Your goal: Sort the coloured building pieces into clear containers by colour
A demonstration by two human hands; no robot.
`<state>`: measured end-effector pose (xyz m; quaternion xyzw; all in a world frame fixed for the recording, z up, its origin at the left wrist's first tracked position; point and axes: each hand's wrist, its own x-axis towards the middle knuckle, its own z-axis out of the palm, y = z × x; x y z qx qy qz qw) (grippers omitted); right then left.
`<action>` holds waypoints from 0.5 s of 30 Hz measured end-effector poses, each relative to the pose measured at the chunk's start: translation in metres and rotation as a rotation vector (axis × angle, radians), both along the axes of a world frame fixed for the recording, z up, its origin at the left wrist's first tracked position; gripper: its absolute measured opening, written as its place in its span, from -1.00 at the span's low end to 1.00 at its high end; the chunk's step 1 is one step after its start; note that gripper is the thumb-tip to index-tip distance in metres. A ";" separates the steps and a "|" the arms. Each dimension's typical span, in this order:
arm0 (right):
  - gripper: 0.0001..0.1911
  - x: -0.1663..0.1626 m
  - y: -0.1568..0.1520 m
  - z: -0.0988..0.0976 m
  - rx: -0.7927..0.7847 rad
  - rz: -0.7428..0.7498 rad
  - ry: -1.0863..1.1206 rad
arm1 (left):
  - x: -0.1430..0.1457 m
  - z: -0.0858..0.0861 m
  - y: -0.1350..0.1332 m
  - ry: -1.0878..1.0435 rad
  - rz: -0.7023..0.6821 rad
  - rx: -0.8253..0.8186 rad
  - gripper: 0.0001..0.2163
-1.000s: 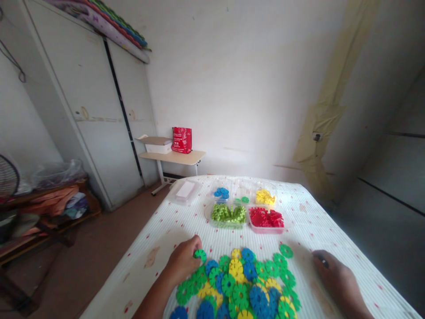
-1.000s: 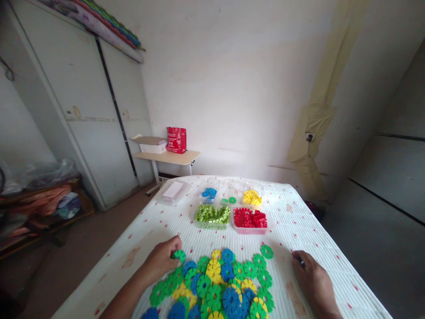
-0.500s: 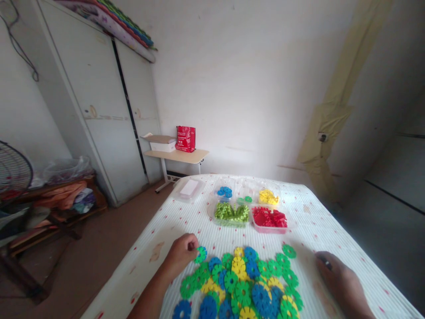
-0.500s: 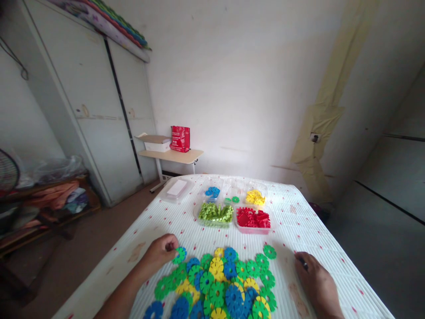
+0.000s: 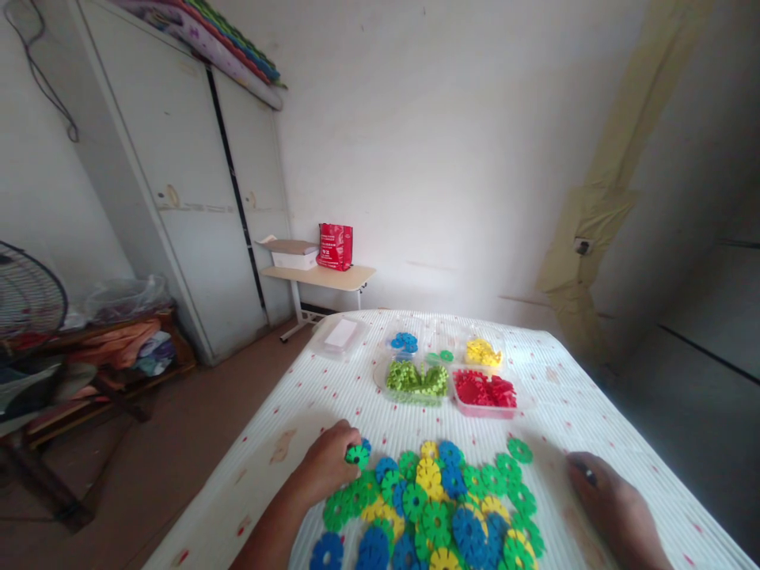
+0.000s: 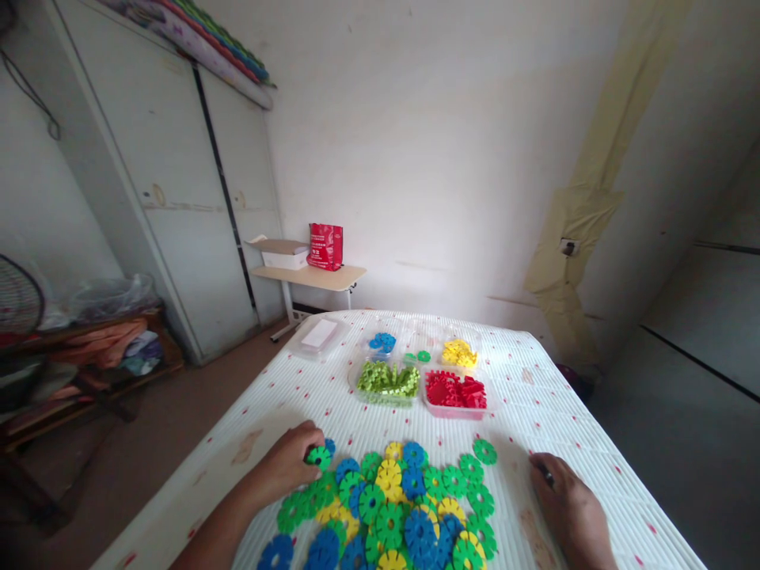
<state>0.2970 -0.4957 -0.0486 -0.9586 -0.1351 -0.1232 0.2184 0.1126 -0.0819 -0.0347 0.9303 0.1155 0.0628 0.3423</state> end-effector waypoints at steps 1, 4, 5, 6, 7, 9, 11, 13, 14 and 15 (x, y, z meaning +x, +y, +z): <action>-0.61 0.000 0.000 0.000 0.003 0.004 0.009 | 0.000 0.000 0.000 -0.010 0.011 -0.021 -0.85; -0.62 0.002 -0.002 -0.001 0.025 0.010 0.012 | 0.002 0.002 0.001 -0.032 0.037 -0.091 -0.90; -0.62 0.003 -0.003 -0.001 0.036 0.011 0.010 | 0.002 0.003 0.002 -0.026 0.041 -0.112 -0.90; -0.63 0.004 -0.003 -0.001 0.050 0.010 0.012 | 0.001 0.005 0.003 -0.015 0.045 -0.139 -0.89; -0.64 0.004 -0.004 -0.001 0.067 0.008 0.021 | 0.000 0.008 0.005 0.001 0.047 -0.170 -0.87; -0.65 0.006 -0.003 0.000 0.111 0.008 0.043 | -0.007 0.014 0.008 0.040 0.040 -0.226 -0.84; -0.66 0.006 -0.003 0.002 0.145 0.014 0.058 | -0.018 0.022 0.010 0.098 0.010 -0.297 -0.80; -0.66 0.007 -0.003 0.002 0.155 0.023 0.070 | -0.032 0.027 0.009 0.160 -0.035 -0.366 -0.73; -0.66 0.007 -0.003 0.001 0.152 0.026 0.070 | -0.039 0.028 0.009 0.179 -0.055 -0.382 -0.70; -0.66 0.008 -0.003 -0.001 0.144 0.026 0.067 | -0.046 0.027 0.007 0.190 -0.072 -0.378 -0.69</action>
